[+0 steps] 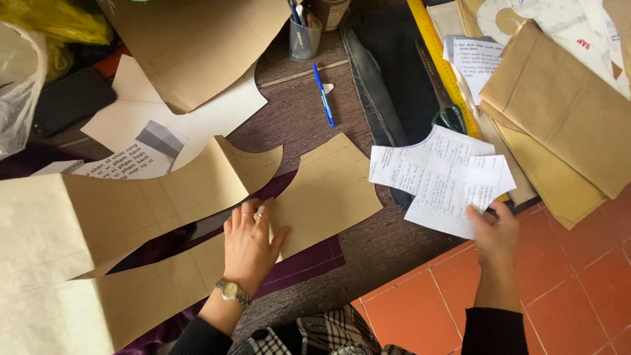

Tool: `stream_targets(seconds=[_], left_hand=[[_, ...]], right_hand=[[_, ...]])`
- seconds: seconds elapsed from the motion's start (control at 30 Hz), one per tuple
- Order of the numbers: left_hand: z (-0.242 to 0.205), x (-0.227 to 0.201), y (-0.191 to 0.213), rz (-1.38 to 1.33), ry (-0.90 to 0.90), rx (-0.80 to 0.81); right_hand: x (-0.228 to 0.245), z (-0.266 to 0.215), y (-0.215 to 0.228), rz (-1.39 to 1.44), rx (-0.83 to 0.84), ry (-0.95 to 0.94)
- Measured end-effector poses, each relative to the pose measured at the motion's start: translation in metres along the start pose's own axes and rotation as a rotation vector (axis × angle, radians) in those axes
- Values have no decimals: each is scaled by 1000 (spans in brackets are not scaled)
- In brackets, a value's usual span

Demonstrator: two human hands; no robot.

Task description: The person handles a printed paper pattern and a brown paper pattern on a work table. They move the paper pattern aside, unfold a brown paper pattern, and then place the paper pattern on top of the brown paper pattern.

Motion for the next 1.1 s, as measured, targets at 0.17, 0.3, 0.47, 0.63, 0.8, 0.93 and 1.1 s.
stream_targets(seconds=[0.17,0.3,0.47,0.63,0.8,0.93,1.1], left_hand=[[19,16,-14,-6,193,73],[26,27,-21,-192,309,130],[28,33,0,-419,367,192],[20,54,89,-612,406,-80],[-2,79,142,-1001,565,-369],[-10,83,138,-1062,596,-294],[-7,67,105,-883,542,-32]], right_hand=[[9,-4,6,-40,-26,14],[-1,3,7,112,-53,10],[2,1,6,226,-21,11],[-7,10,2,477,-41,47],[23,-21,-32,317,84,7],[46,-60,-71,35,311,-105],[36,-64,-116,109,492,-17]])
Point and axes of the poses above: each hand's wrist, its own z-axis towards the middle knuckle, its own y-axis out of the back of the hand, x = y × z, the point moved 4 cm from there along z, towards the middle knuckle, and after that the axes turned 11 degrees about -z, right-handed, at the moved point
